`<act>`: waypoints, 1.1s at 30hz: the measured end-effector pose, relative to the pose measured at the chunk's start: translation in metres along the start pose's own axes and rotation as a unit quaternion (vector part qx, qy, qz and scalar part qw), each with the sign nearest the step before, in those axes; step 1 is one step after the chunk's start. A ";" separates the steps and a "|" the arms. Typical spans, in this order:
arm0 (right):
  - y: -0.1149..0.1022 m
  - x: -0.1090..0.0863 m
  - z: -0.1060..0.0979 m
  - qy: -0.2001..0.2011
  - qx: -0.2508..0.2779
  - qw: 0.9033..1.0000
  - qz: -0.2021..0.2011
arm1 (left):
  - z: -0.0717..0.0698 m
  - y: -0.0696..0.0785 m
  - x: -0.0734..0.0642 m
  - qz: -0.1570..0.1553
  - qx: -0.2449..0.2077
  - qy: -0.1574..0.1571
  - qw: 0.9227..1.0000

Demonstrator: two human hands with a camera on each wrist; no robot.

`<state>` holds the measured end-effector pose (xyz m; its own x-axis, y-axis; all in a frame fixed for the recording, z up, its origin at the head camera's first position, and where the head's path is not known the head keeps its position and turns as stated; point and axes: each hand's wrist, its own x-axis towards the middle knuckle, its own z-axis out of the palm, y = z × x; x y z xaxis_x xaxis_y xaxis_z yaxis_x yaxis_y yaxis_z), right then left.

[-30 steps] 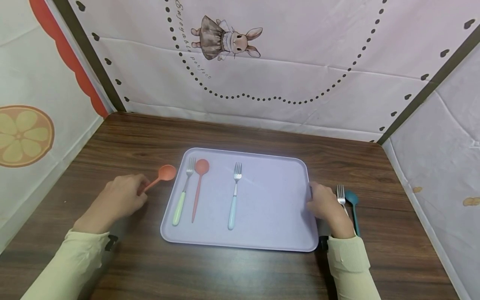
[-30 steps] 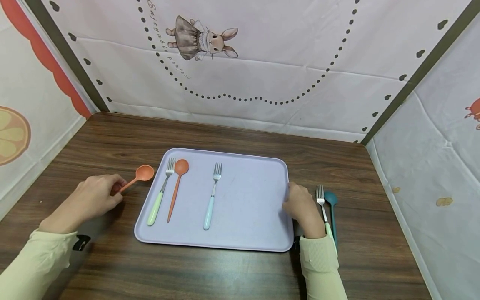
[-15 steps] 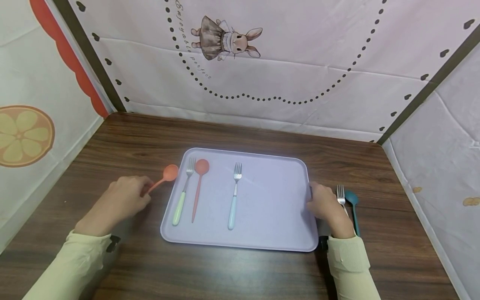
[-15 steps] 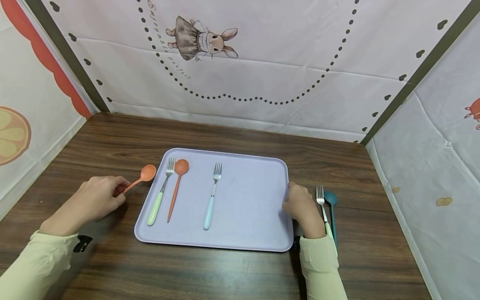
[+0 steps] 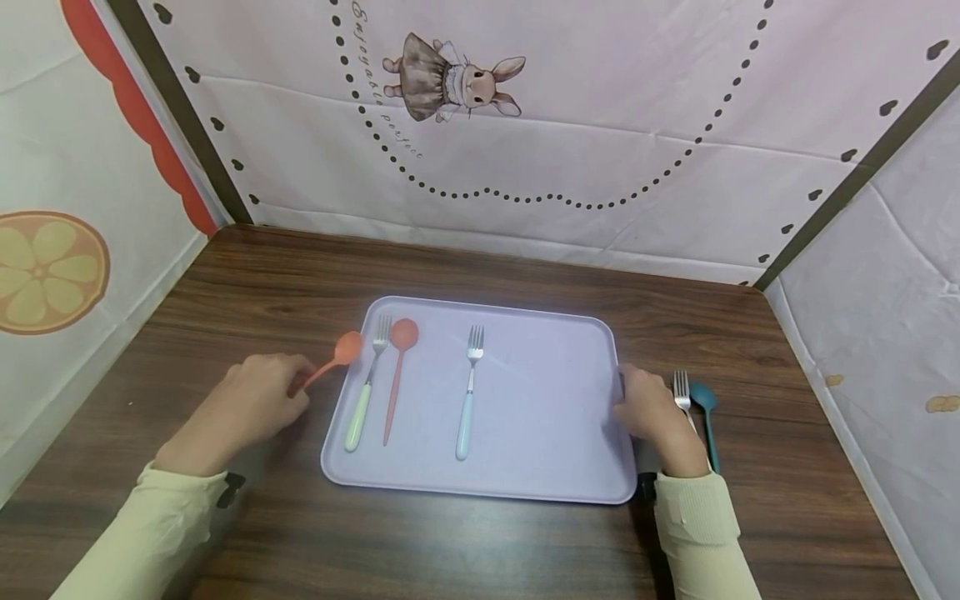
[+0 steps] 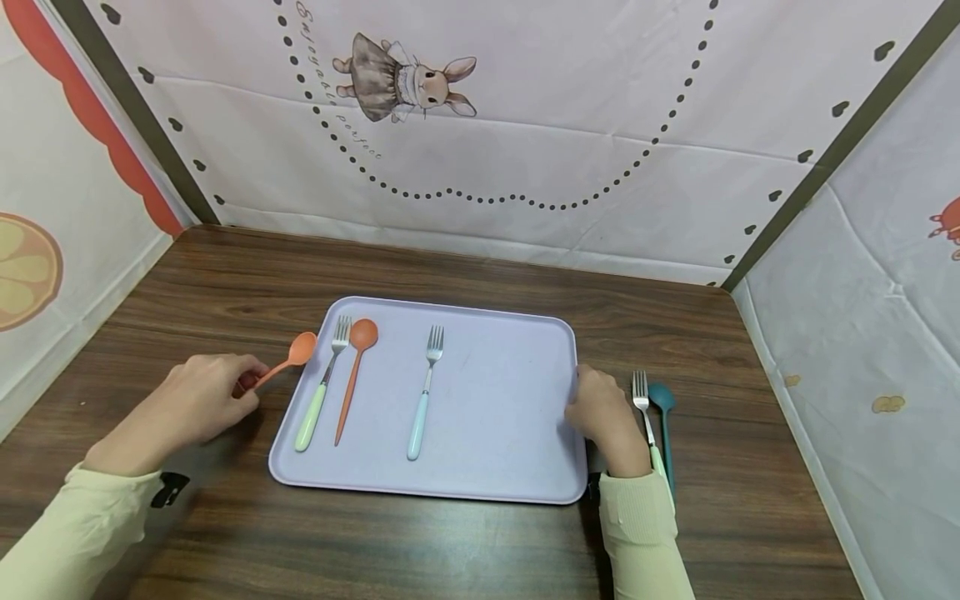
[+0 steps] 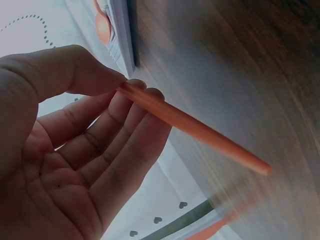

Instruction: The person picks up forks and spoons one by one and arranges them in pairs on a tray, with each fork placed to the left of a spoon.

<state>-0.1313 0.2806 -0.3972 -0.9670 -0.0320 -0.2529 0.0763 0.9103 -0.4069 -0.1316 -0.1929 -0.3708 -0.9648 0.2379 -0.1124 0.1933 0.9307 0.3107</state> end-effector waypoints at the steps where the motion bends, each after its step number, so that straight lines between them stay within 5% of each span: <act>1: 0.000 0.000 0.000 0.000 0.000 1.000 -0.001 | 0.000 0.000 0.000 0.003 0.000 0.001 1.000; 19: 0.001 0.000 0.001 0.001 0.004 1.000 0.002 | -0.001 0.020 -0.004 0.024 0.000 0.004 1.000; 33: 0.001 0.000 0.002 -0.001 0.004 1.000 0.007 | 0.002 0.035 -0.005 0.075 -0.005 0.035 0.997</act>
<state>-0.1310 0.2809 -0.3996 -0.9651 -0.0195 -0.2612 0.0927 0.9073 -0.4101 -0.1193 -0.1613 -0.3618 -0.9353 0.3538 0.0026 0.3349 0.8829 0.3291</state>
